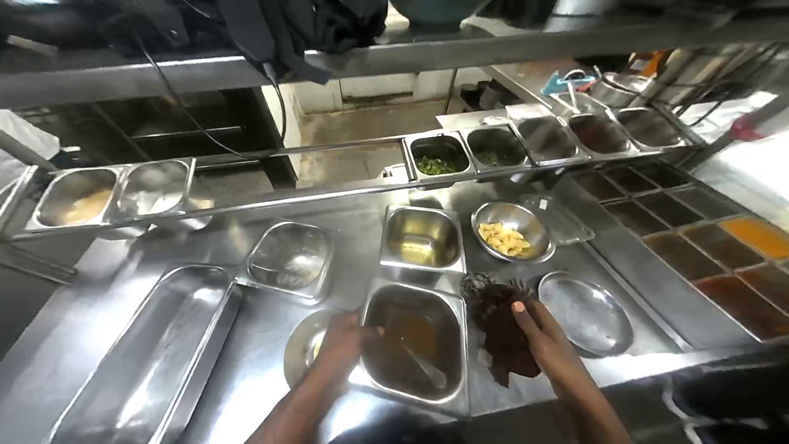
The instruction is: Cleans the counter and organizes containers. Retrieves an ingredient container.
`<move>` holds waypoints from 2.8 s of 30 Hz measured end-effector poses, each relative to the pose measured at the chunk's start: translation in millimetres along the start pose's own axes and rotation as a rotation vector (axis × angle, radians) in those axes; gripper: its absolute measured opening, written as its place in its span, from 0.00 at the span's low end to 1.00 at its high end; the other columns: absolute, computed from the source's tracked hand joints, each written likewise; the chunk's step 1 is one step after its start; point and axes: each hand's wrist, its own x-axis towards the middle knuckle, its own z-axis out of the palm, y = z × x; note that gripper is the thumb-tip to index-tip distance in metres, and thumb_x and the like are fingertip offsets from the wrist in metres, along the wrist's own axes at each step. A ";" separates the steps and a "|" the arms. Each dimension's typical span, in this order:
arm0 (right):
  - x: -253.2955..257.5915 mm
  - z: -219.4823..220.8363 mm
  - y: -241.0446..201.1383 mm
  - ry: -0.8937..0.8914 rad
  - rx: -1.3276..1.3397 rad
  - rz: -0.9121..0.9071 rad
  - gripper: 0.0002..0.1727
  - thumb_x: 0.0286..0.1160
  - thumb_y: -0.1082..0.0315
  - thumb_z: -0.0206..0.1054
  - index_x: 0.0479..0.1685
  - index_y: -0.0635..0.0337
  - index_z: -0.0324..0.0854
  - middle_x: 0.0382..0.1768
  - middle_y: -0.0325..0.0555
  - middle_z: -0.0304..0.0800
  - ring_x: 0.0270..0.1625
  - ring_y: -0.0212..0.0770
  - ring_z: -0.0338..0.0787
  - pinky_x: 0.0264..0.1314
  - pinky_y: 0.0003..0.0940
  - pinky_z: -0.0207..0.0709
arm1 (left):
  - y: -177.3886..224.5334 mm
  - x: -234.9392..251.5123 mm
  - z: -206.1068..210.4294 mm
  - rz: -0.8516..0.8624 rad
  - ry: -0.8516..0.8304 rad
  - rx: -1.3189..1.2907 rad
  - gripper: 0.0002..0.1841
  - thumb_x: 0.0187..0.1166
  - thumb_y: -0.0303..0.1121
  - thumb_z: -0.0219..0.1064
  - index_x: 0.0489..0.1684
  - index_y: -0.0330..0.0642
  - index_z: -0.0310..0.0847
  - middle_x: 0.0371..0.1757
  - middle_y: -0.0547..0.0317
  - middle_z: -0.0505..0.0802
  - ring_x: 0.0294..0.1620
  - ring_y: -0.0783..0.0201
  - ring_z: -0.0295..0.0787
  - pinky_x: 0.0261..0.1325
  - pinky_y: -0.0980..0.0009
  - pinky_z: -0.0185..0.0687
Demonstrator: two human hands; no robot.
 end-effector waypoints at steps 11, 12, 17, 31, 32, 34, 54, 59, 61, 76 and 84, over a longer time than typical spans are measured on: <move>51.7 12.6 -3.0 -0.062 -0.506 -0.075 0.29 0.83 0.50 0.63 0.82 0.46 0.73 0.69 0.58 0.86 0.73 0.62 0.84 0.74 0.70 0.71 | -5.9 7.2 -7.4 0.063 0.120 0.019 0.06 0.74 0.22 0.72 0.26 0.36 0.85 0.27 0.53 0.93 0.29 0.63 0.91 0.37 0.66 0.89; 52.2 9.3 -5.1 -0.042 -0.500 -0.064 0.27 0.84 0.51 0.63 0.81 0.45 0.76 0.67 0.57 0.88 0.70 0.62 0.86 0.72 0.71 0.73 | -4.2 5.9 -8.8 0.058 0.134 0.005 0.06 0.74 0.22 0.72 0.27 0.35 0.85 0.27 0.53 0.92 0.29 0.63 0.91 0.37 0.66 0.89; 54.2 -24.6 -25.2 0.120 -0.424 -0.064 0.22 0.83 0.54 0.62 0.75 0.38 0.82 0.61 0.55 0.92 0.64 0.64 0.89 0.62 0.76 0.74 | 23.0 -9.2 -14.9 0.071 0.163 -0.002 0.04 0.75 0.22 0.71 0.31 0.35 0.81 0.31 0.52 0.92 0.32 0.62 0.90 0.39 0.64 0.88; 122.2 34.4 -75.4 -0.179 -0.284 -0.024 0.32 0.81 0.40 0.65 0.64 0.60 0.78 0.45 0.54 0.91 0.46 0.51 0.92 0.54 0.55 0.85 | 154.5 2.8 -23.7 0.221 0.332 -0.423 0.10 0.82 0.24 0.59 0.56 0.33 0.77 0.37 0.43 0.92 0.32 0.56 0.93 0.30 0.62 0.90; 125.7 45.2 -74.7 -0.209 -0.281 0.002 0.33 0.76 0.40 0.69 0.64 0.62 0.77 0.46 0.57 0.89 0.47 0.54 0.91 0.56 0.57 0.83 | 160.6 11.7 -22.5 0.227 0.337 -0.442 0.10 0.81 0.24 0.60 0.56 0.33 0.77 0.38 0.43 0.92 0.33 0.56 0.92 0.31 0.62 0.90; 126.0 63.3 -74.8 -0.192 -0.209 0.031 0.25 0.72 0.52 0.74 0.55 0.65 0.79 0.42 0.57 0.85 0.44 0.53 0.85 0.51 0.56 0.79 | 170.7 33.4 -21.8 0.248 0.356 -0.479 0.09 0.80 0.23 0.61 0.54 0.32 0.77 0.38 0.42 0.91 0.32 0.55 0.92 0.31 0.61 0.89; 185.7 17.2 -211.2 -0.035 0.337 -0.196 0.08 0.58 0.81 0.63 0.30 0.57 0.77 0.19 0.39 0.83 0.19 0.32 0.83 0.19 0.29 0.77 | 233.2 197.4 -102.0 0.369 0.481 -0.209 0.08 0.74 0.24 0.69 0.48 0.33 0.82 0.38 0.48 0.88 0.34 0.58 0.83 0.35 0.59 0.80; 231.4 65.8 -253.5 -0.005 0.370 -0.251 0.08 0.68 0.82 0.65 0.31 0.59 0.77 0.22 0.41 0.81 0.22 0.34 0.81 0.24 0.32 0.77 | 230.5 232.6 -130.9 0.417 0.480 -0.117 0.12 0.74 0.23 0.71 0.54 0.34 0.82 0.44 0.48 0.88 0.40 0.58 0.83 0.42 0.59 0.81; 255.0 91.6 -254.2 -0.003 0.347 -0.257 0.08 0.65 0.82 0.67 0.31 0.61 0.76 0.25 0.44 0.80 0.26 0.38 0.80 0.28 0.37 0.76 | 228.4 238.2 -138.4 0.396 0.498 -0.081 0.13 0.73 0.23 0.72 0.53 0.33 0.82 0.46 0.46 0.89 0.42 0.56 0.83 0.44 0.56 0.81; 308.5 177.9 -211.7 -0.160 0.205 -0.138 0.14 0.64 0.80 0.69 0.51 0.65 0.81 0.38 0.55 0.84 0.36 0.48 0.84 0.35 0.48 0.78 | 187.8 269.9 -176.8 0.246 0.603 0.132 0.15 0.76 0.35 0.76 0.46 0.28 0.84 0.46 0.39 0.89 0.45 0.49 0.84 0.51 0.48 0.80; 316.7 181.1 -206.2 -0.154 0.081 -0.027 0.09 0.75 0.75 0.66 0.52 0.65 0.79 0.37 0.59 0.85 0.34 0.51 0.86 0.33 0.51 0.81 | 188.0 271.8 -177.0 0.227 0.539 0.164 0.15 0.78 0.38 0.75 0.44 0.30 0.85 0.42 0.41 0.89 0.42 0.50 0.85 0.47 0.49 0.81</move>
